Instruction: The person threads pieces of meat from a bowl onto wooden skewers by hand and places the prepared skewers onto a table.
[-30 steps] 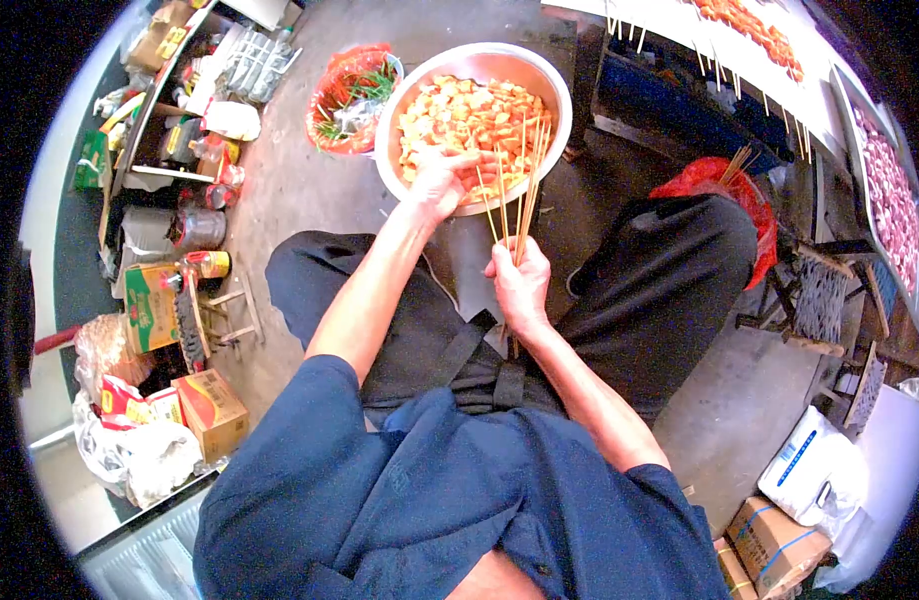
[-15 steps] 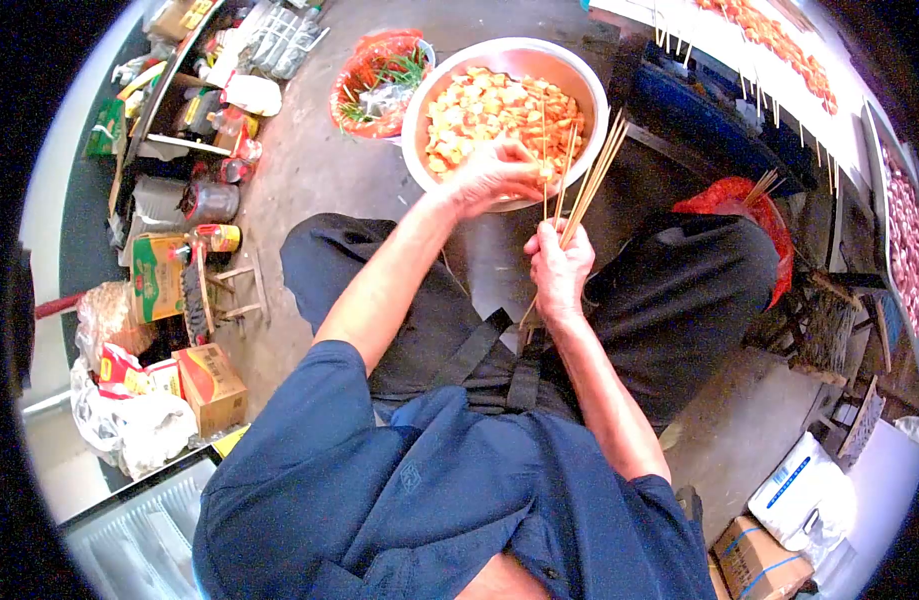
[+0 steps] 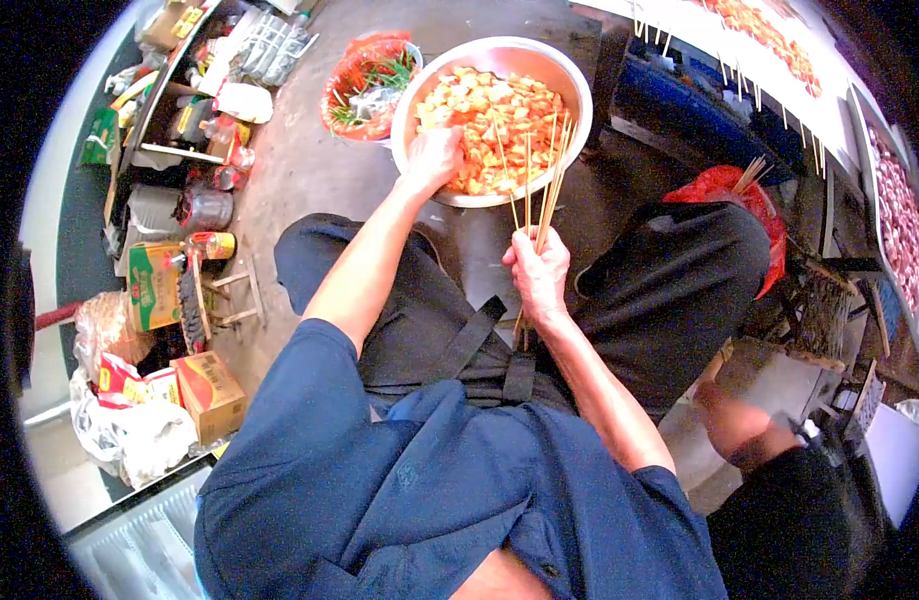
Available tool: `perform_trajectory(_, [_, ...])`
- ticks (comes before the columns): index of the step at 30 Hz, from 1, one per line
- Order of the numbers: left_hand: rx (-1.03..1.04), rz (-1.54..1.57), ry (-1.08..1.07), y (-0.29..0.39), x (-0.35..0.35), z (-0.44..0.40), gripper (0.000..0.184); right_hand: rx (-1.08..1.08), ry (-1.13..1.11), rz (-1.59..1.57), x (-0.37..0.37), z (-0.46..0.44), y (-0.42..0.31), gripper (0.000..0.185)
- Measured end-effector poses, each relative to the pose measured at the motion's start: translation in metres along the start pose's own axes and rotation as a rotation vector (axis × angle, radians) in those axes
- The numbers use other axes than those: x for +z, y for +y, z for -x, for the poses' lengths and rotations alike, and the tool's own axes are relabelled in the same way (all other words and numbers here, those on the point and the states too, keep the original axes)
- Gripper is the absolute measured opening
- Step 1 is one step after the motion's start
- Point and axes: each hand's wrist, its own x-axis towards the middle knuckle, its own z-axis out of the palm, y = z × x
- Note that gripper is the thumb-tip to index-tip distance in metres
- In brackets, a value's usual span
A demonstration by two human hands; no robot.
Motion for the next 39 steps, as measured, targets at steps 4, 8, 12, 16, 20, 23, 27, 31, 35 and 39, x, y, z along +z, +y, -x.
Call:
perform_trajectory(4, [-0.019, 0.119, 0.118, -0.009, 0.012, -0.007, 0.014, 0.028, -0.005, -0.003, -0.002, 0.001, 0.0, 0.013])
perform_trajectory(8, [-0.592, 1.204, -0.036, 0.011, -0.021, 0.0, 0.015, 0.03, -0.03, -0.016, 0.001, 0.0, 0.002, 0.013])
perform_trajectory(12, [-0.577, 1.661, -0.025, 0.017, -0.029, 0.003, 0.026, 0.023, -0.034, 0.047, 0.004, 0.003, 0.004, 0.012])
perform_trajectory(16, [-0.613, 1.957, -0.013, 0.014, -0.022, -0.002, 0.026, -0.009, -0.05, 0.119, 0.005, 0.003, 0.007, 0.011])
perform_trajectory(20, [-0.518, 2.1, -0.054, 0.006, -0.014, -0.007, 0.03, -0.003, -0.066, 0.12, 0.004, 0.003, 0.008, 0.012])
perform_trajectory(23, [-0.462, 2.152, 0.027, 0.006, -0.012, -0.008, 0.029, 0.005, -0.084, 0.122, 0.005, 0.003, 0.007, 0.012])
perform_trajectory(27, [-0.51, 2.08, 0.109, 0.019, -0.029, -0.004, 0.03, 0.014, -0.116, 0.123, 0.006, 0.005, 0.005, 0.012])
perform_trajectory(31, [-0.406, 2.09, 0.152, 0.023, -0.038, -0.002, 0.036, 0.003, -0.119, 0.121, 0.005, 0.004, 0.005, 0.012])
perform_trajectory(35, [-0.406, 2.135, 0.133, 0.019, -0.038, -0.002, 0.042, 0.016, -0.116, 0.124, 0.005, 0.004, 0.005, 0.011])
perform_trajectory(39, [-0.378, 2.118, 0.154, 0.016, -0.038, -0.004, 0.042, 0.03, -0.104, 0.135, 0.006, 0.005, 0.003, 0.012])
